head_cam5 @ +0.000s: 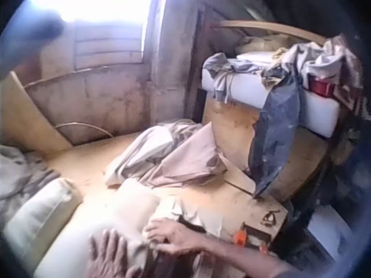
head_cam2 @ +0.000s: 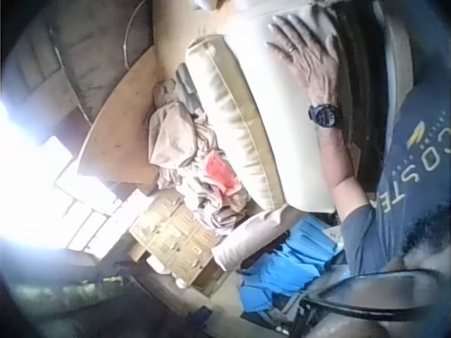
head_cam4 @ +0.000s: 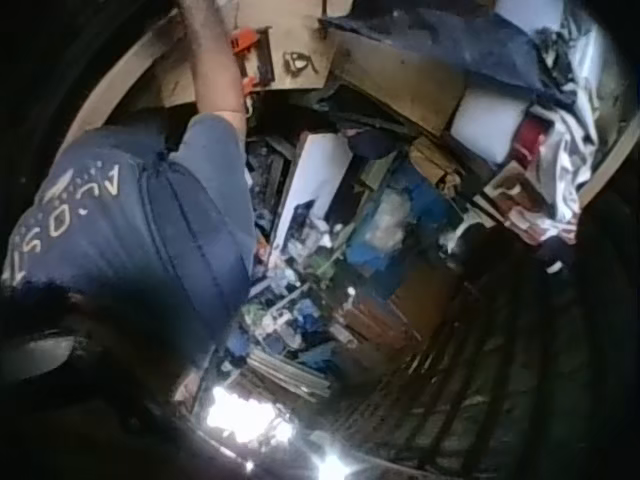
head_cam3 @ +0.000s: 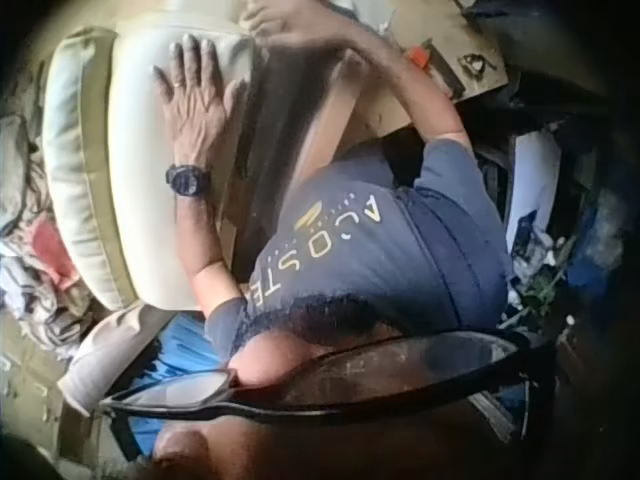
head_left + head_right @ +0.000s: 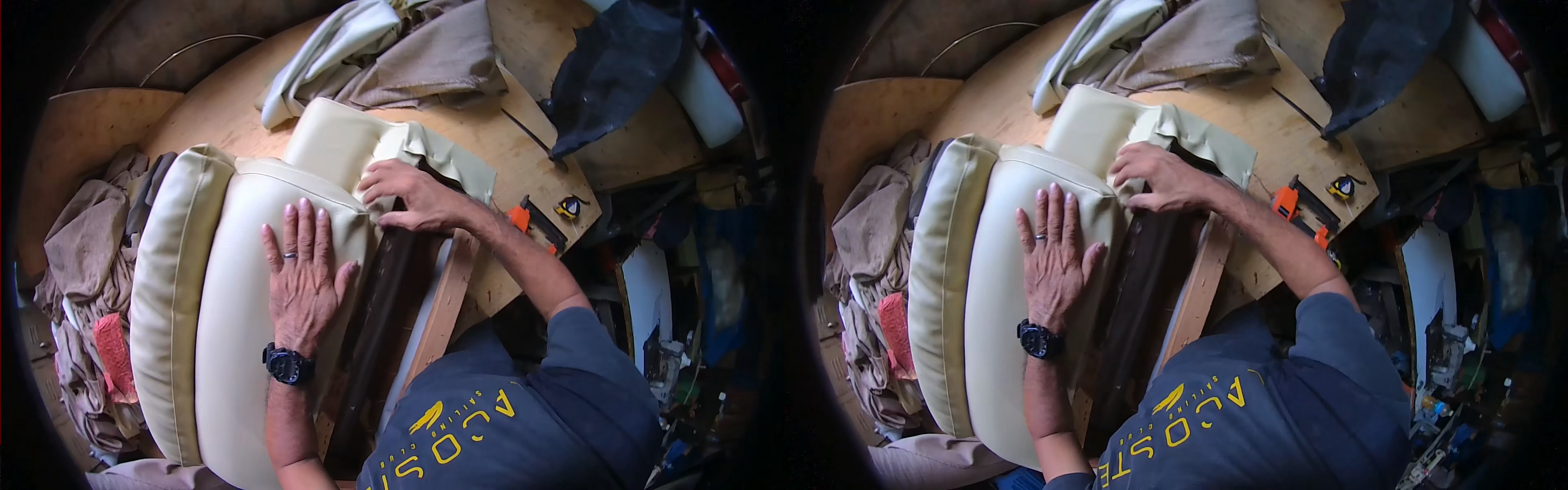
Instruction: The person is upholstering a chair by attaching a light-colored fabric cover to a wooden frame. They pull and smooth the fabric over the frame, then use an orange pneumatic staple gun to secure the material to the wood. The person repeatedly adjusts the fabric tension and staples different sections of the chair frame.
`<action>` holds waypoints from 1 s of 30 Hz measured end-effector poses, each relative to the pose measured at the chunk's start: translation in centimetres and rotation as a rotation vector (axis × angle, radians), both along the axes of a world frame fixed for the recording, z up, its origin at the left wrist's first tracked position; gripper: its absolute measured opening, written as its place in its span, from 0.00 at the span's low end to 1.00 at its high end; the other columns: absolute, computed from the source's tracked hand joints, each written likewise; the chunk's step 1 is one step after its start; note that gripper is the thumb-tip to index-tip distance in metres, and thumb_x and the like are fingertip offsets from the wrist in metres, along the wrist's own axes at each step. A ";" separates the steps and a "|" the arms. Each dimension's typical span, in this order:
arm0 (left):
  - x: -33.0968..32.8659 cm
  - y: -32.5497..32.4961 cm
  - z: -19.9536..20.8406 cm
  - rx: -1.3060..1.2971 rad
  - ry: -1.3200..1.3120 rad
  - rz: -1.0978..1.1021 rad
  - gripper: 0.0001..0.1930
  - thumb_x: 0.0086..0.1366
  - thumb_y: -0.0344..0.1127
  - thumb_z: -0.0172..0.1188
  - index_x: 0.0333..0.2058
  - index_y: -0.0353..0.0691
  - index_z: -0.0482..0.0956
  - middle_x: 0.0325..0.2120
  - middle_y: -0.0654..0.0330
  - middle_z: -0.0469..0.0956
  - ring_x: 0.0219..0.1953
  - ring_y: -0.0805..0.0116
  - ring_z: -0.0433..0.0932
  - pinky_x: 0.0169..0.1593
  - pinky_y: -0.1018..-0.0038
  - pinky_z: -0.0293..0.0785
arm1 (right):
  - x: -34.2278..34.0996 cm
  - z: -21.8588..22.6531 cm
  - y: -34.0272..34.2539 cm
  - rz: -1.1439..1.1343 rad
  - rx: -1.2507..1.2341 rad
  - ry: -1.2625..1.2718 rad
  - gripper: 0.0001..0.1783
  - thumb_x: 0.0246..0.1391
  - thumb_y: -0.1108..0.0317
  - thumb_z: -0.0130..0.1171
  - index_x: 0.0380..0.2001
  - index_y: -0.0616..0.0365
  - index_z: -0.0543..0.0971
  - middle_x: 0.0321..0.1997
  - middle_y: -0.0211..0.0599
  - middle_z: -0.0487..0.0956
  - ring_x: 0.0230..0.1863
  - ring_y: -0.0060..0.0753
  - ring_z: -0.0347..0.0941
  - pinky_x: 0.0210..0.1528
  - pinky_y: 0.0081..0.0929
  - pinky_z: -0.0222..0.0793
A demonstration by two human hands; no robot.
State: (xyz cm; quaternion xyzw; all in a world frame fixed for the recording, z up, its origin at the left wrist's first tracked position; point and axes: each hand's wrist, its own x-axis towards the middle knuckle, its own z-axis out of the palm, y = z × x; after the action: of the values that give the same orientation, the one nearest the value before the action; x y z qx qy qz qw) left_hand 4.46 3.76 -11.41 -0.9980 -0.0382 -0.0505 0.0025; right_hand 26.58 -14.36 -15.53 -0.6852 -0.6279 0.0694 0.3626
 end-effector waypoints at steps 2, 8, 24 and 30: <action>0.4 -0.3 0.2 -0.001 0.032 -0.002 0.42 0.72 0.59 0.53 0.76 0.41 0.54 0.79 0.51 0.44 0.81 0.52 0.39 0.80 0.44 0.27 | 0.1 1.1 0.7 0.064 -0.150 0.079 0.17 0.49 0.65 0.69 0.43 0.58 0.84 0.47 0.39 0.83 0.57 0.44 0.76 0.61 0.39 0.70; 0.6 -0.7 0.3 -0.005 0.054 -0.056 0.38 0.74 0.56 0.53 0.77 0.51 0.54 0.79 0.53 0.44 0.81 0.54 0.38 0.80 0.44 0.26 | 2.3 -0.2 4.3 0.152 -0.161 -0.078 0.12 0.42 0.67 0.68 0.32 0.57 0.83 0.34 0.38 0.83 0.43 0.48 0.80 0.46 0.44 0.78; 1.9 -2.1 0.5 0.023 0.149 -0.120 0.33 0.73 0.51 0.56 0.73 0.49 0.64 0.78 0.50 0.51 0.81 0.53 0.42 0.80 0.44 0.28 | -2.9 -1.1 5.8 -0.215 -0.223 -0.136 0.47 0.72 0.32 0.33 0.80 0.55 0.48 0.83 0.51 0.48 0.84 0.51 0.41 0.82 0.56 0.35; 1.1 -2.0 0.3 0.016 0.042 -0.088 0.35 0.70 0.45 0.60 0.74 0.49 0.62 0.79 0.51 0.48 0.81 0.52 0.41 0.80 0.47 0.28 | -4.4 -1.1 -10.1 -0.742 0.384 0.043 0.16 0.66 0.68 0.57 0.54 0.64 0.77 0.54 0.50 0.79 0.56 0.51 0.76 0.62 0.42 0.70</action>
State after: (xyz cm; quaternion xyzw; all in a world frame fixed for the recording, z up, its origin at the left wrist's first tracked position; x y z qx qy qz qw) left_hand 5.60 1.76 -11.07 -0.9995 0.0060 -0.0299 0.0090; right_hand 22.21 -24.45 -16.60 -0.7832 -0.3322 -0.1701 0.4973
